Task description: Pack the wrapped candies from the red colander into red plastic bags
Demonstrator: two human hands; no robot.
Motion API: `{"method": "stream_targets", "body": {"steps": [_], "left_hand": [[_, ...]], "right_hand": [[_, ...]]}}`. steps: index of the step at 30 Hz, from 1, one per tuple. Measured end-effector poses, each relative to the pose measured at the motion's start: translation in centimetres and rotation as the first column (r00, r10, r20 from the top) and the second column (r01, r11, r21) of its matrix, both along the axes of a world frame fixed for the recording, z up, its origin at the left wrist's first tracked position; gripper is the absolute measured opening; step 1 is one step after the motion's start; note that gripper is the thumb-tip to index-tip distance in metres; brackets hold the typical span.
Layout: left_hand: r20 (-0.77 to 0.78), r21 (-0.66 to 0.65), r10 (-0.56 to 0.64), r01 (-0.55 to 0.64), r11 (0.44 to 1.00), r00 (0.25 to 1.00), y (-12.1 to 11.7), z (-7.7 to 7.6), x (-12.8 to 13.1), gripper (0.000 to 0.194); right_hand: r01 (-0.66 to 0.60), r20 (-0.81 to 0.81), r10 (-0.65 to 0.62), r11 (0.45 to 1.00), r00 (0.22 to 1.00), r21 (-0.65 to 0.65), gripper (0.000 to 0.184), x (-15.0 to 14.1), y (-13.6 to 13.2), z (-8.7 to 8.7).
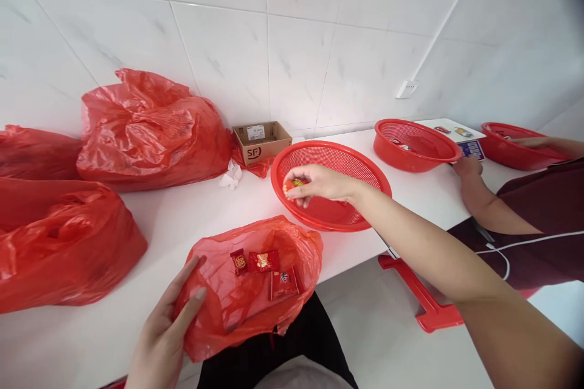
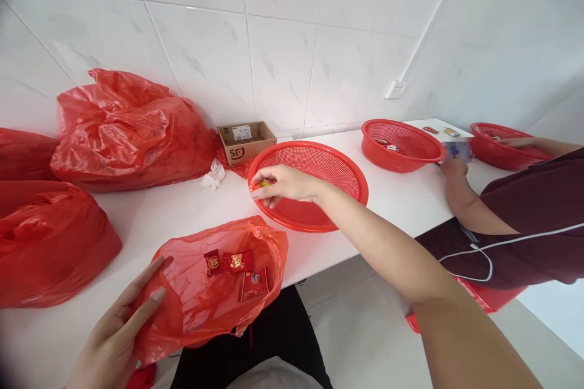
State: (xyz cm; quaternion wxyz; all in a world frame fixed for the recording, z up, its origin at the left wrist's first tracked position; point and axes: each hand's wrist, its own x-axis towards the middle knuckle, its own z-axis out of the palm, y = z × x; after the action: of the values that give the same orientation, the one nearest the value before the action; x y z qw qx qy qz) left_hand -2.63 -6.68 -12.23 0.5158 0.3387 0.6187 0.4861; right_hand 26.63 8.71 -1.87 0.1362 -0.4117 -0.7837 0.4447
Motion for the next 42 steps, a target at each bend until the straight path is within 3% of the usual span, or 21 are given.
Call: {"method": "stream_targets", "body": {"steps": [2, 5, 8, 10, 12, 14, 19, 24, 33, 37, 40, 42], "left_hand": [[0.085, -0.001, -0.018, 0.018, 1.0, 0.996, 0.3, 0.2, 0.3, 0.071], [0.133, 0.019, -0.015, 0.013, 1.0, 0.991, 0.6, 0.7, 0.7, 0.074], [0.112, 0.041, -0.007, 0.003, 0.999, 0.994, 0.7, 1.2, 0.7, 0.072], [0.104, 0.051, -0.007, 0.002, 0.999, 0.995, 0.5, 1.3, 0.6, 0.072], [0.101, 0.057, -0.001, -0.004, 0.998, 0.995, 0.4, 1.2, 0.3, 0.071], [0.092, 0.059, 0.005, -0.01, 0.998, 0.996, 0.3, 0.8, 0.0, 0.071], [0.126, 0.024, -0.01, 0.007, 1.0, 0.992, 0.3, -0.3, -0.4, 0.074], [0.07, 0.047, 0.016, -0.019, 0.999, 0.997, 0.2, 0.0, -0.2, 0.069], [0.083, 0.055, 0.021, -0.026, 0.998, 0.996, -0.2, 0.3, -0.3, 0.063], [0.1, 0.037, 0.009, -0.012, 0.999, 0.995, -0.2, 0.1, -0.3, 0.065], [0.002, 0.042, -0.003, 0.003, 0.999, 1.0, -0.4, 0.2, -0.3, 0.064], [-0.102, 0.062, 0.0, 0.006, 0.998, 0.995, -0.6, 0.5, -0.3, 0.063]], "right_hand": [[-0.054, -0.094, 0.052, 0.998, 0.994, -0.015, 0.03, -2.4, -2.1, 0.5], [-0.015, -0.036, 0.022, 0.982, 0.999, 0.187, 0.049, -4.7, -3.2, 0.5], [0.147, 0.047, -0.181, 0.905, 0.982, 0.4, 0.053, -3.4, -0.8, -0.1], [0.234, 0.261, -0.369, 0.871, 0.892, 0.433, 0.054, -0.8, 1.8, -0.8], [0.295, 0.502, -0.452, 0.884, 0.738, 0.363, 0.068, 2.3, 3.9, -1.8], [0.322, 0.619, -0.421, 0.907, 0.664, 0.271, 0.081, 5.0, 5.0, -3.2], [0.302, 0.714, -0.282, 0.948, 0.641, 0.103, 0.077, 8.1, 5.6, -6.8], [0.292, 0.723, -0.212, 0.956, 0.658, 0.015, 0.072, 8.7, 6.8, -8.7], [0.343, 0.721, -0.227, 0.939, 0.655, -0.017, 0.043, 8.7, 6.5, -7.8], [0.355, 0.74, -0.217, 0.934, 0.636, -0.031, 0.046, 7.8, 5.1, -8.2], [0.343, 0.705, -0.225, 0.939, 0.673, -0.028, 0.048, 7.4, 4.5, -8.3], [0.326, 0.66, -0.228, 0.945, 0.716, -0.028, 0.041, 7.1, 4.3, -7.5]]}}
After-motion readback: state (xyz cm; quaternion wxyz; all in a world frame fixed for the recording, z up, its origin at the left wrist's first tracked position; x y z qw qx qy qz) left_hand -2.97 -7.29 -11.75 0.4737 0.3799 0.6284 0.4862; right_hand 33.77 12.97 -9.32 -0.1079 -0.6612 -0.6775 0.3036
